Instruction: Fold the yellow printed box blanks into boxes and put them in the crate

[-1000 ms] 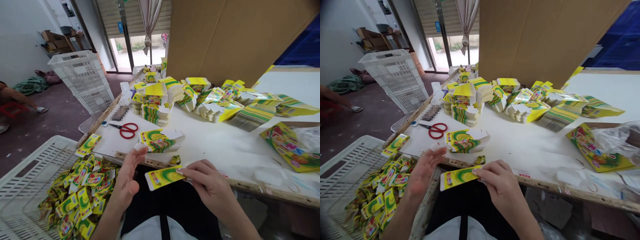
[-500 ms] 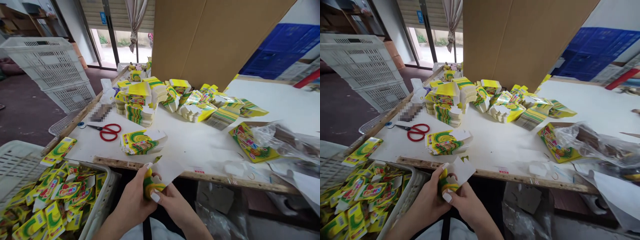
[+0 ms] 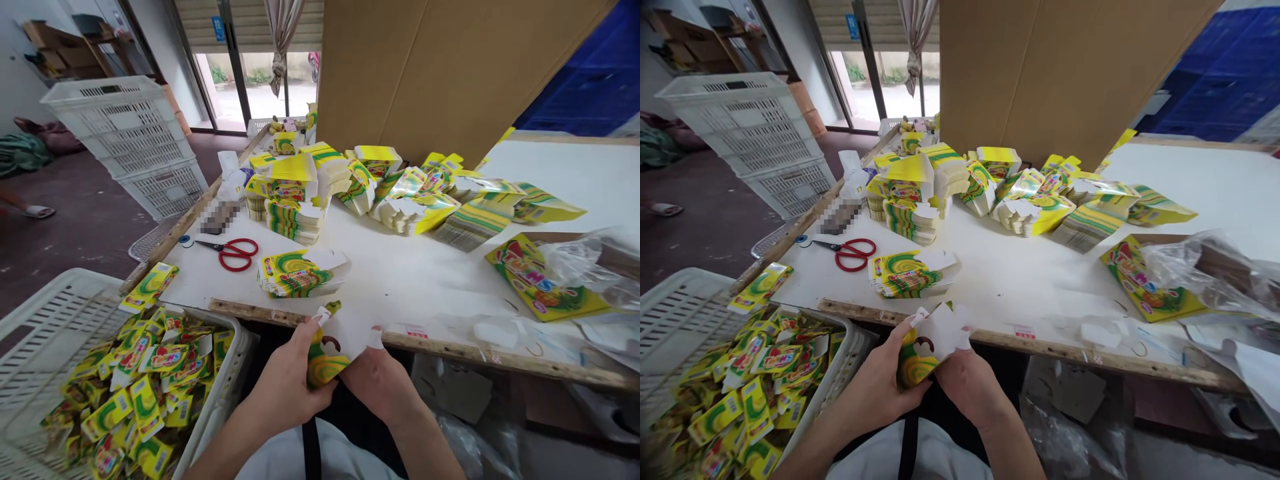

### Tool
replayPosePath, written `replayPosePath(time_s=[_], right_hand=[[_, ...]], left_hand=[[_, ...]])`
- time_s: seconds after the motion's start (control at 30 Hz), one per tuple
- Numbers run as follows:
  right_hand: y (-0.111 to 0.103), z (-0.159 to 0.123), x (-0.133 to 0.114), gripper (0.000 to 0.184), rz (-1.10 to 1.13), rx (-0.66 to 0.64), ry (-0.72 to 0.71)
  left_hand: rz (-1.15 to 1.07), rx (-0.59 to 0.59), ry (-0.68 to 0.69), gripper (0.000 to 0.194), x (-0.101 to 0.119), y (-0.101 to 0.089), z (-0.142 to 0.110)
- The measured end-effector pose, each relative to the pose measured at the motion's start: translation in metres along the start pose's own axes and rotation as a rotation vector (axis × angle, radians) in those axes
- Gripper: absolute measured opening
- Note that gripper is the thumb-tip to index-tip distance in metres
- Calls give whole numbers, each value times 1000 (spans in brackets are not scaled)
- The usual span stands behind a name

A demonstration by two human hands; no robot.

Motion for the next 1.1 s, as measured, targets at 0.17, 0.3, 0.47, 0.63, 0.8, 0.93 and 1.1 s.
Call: replayPosePath(time_s=[0.17, 0.3, 0.47, 0.63, 0.8, 0.93, 1.1], right_hand=[[1, 2, -3, 52, -140, 59, -49], [-5, 2, -3, 56, -323, 114, -117], [7, -9, -8, 54, -738, -51, -309], [20, -18, -19, 61, -1170, -59, -614], [10, -19, -34, 62, -1188, 69, -762], [21, -21, -34, 54, -1299, -120, -785], [20, -17, -46, 28, -1310, -181, -723]], left_hand=[[5, 20, 52, 72, 4, 5, 1], [4, 33, 44, 66, 6, 2, 3], [37, -13, -31, 63, 2, -5, 9], [122, 52, 115, 47, 6, -2, 12], [159, 194, -60, 62, -8, -12, 6], [160, 169, 25, 50, 0, -24, 3], [164, 181, -15, 60, -2, -40, 4]])
Point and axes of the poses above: each hand's wrist, its own z-axis towards the middle knuckle, its own y-axis out of the palm, x = y × z, the point moved 7 cm from there along z, towards the middle knuckle, and after that the axes turned 1 degree about -y, right-handed, at the moved point
